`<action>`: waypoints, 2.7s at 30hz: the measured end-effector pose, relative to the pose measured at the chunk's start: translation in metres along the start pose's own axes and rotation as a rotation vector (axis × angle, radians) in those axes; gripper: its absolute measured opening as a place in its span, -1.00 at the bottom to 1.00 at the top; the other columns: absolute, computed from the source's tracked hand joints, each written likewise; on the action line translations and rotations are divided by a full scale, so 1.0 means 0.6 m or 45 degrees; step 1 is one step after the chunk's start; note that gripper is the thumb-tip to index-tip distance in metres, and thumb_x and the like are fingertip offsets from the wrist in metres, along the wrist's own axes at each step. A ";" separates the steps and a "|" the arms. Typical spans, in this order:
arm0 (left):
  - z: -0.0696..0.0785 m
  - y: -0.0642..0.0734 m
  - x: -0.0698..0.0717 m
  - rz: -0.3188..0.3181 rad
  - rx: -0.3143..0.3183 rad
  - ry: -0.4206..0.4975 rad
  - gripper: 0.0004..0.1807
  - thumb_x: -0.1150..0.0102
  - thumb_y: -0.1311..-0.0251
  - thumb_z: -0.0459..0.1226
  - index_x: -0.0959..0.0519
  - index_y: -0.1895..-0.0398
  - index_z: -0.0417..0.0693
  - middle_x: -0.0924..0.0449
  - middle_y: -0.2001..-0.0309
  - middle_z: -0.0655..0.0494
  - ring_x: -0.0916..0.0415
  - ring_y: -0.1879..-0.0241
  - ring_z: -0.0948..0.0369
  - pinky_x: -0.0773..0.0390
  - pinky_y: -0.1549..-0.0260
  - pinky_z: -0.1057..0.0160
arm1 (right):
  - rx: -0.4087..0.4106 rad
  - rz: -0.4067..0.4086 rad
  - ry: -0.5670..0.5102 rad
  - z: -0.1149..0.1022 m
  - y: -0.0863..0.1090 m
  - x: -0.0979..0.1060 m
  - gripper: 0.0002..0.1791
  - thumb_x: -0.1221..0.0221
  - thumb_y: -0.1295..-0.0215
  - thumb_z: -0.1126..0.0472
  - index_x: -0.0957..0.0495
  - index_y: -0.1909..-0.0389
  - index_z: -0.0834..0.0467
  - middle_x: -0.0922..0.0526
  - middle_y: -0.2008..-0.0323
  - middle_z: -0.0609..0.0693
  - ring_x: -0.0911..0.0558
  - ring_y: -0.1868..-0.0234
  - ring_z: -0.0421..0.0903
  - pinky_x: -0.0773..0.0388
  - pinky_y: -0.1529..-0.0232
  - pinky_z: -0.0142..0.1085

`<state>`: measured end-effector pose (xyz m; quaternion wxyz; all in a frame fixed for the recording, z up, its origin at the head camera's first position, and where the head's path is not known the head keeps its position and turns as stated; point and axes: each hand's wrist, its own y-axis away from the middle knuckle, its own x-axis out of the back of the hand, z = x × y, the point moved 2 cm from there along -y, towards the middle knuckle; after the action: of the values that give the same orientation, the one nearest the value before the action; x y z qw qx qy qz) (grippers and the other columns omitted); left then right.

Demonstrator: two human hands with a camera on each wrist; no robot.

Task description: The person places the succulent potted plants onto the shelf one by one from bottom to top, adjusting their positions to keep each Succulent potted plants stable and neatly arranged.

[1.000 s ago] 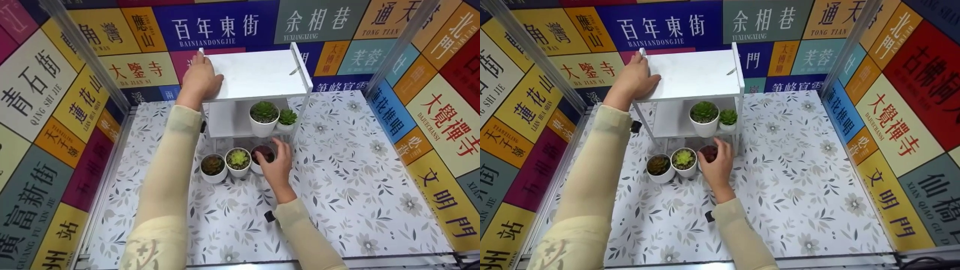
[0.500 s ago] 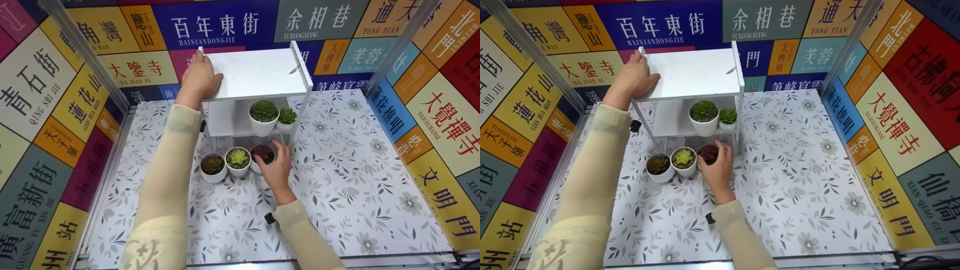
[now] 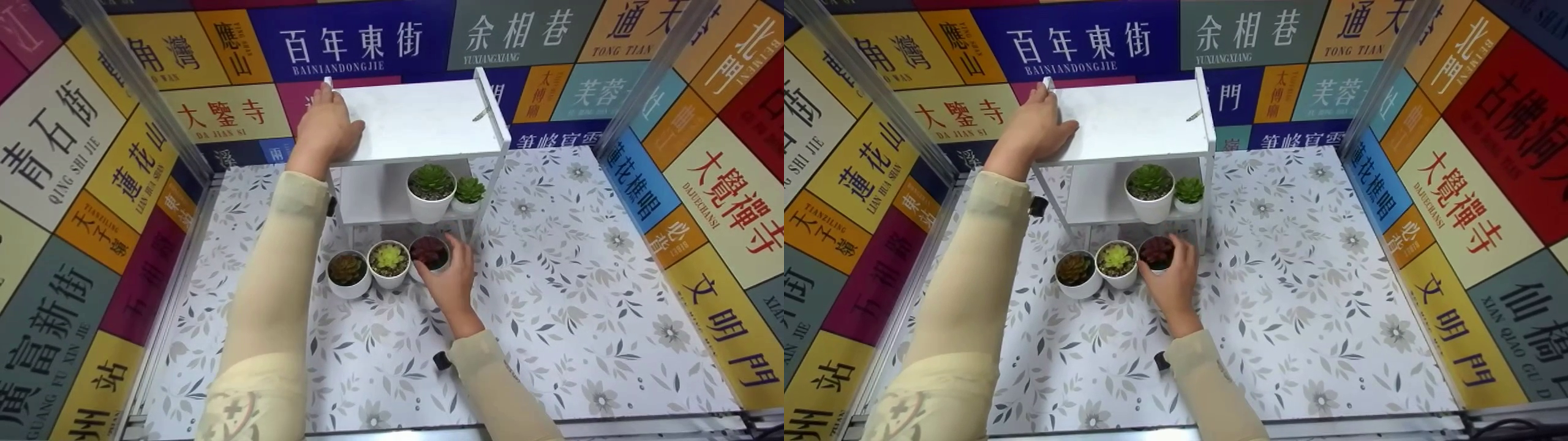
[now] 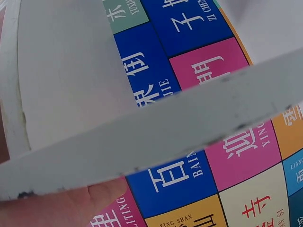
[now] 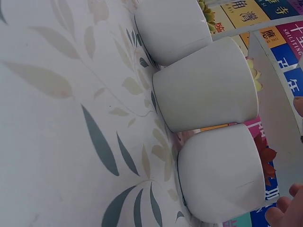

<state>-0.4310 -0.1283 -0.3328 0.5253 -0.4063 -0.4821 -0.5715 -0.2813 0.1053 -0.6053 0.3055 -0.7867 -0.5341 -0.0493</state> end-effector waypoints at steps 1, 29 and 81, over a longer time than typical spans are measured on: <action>0.000 0.000 0.000 -0.001 0.000 0.003 -0.07 0.21 -0.61 0.11 0.25 -0.73 -0.26 0.52 -0.74 -0.11 0.45 -0.76 -0.01 0.28 -0.74 0.03 | -0.008 -0.006 0.001 0.001 0.001 -0.001 -0.10 -0.64 0.01 0.05 -0.51 -0.36 0.21 -0.56 -0.21 0.26 -0.53 -0.28 0.24 -0.46 -0.35 0.17; -0.002 0.000 0.001 -0.004 -0.022 0.000 -0.06 0.21 -0.60 0.12 0.24 -0.72 -0.28 0.51 -0.74 -0.15 0.47 -0.76 -0.02 0.28 -0.73 0.03 | -0.068 -0.106 0.053 0.031 0.012 -0.015 0.16 -0.66 0.12 -0.05 -0.35 -0.50 0.30 -0.52 -0.27 0.35 -0.53 -0.31 0.32 -0.49 -0.37 0.22; -0.003 0.000 0.000 -0.010 -0.011 0.023 -0.06 0.18 -0.60 0.12 0.24 -0.73 -0.24 0.52 -0.75 -0.10 0.47 -0.76 -0.01 0.28 -0.73 0.04 | -0.179 -0.152 0.085 0.063 0.012 -0.038 0.27 -0.71 0.24 -0.13 -0.35 -0.47 0.36 -0.49 -0.30 0.37 -0.49 -0.36 0.32 -0.46 -0.45 0.16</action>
<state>-0.4310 -0.1303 -0.3330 0.5256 -0.4016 -0.4765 -0.5791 -0.2941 0.1052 -0.6478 0.2636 -0.7710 -0.5647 -0.1311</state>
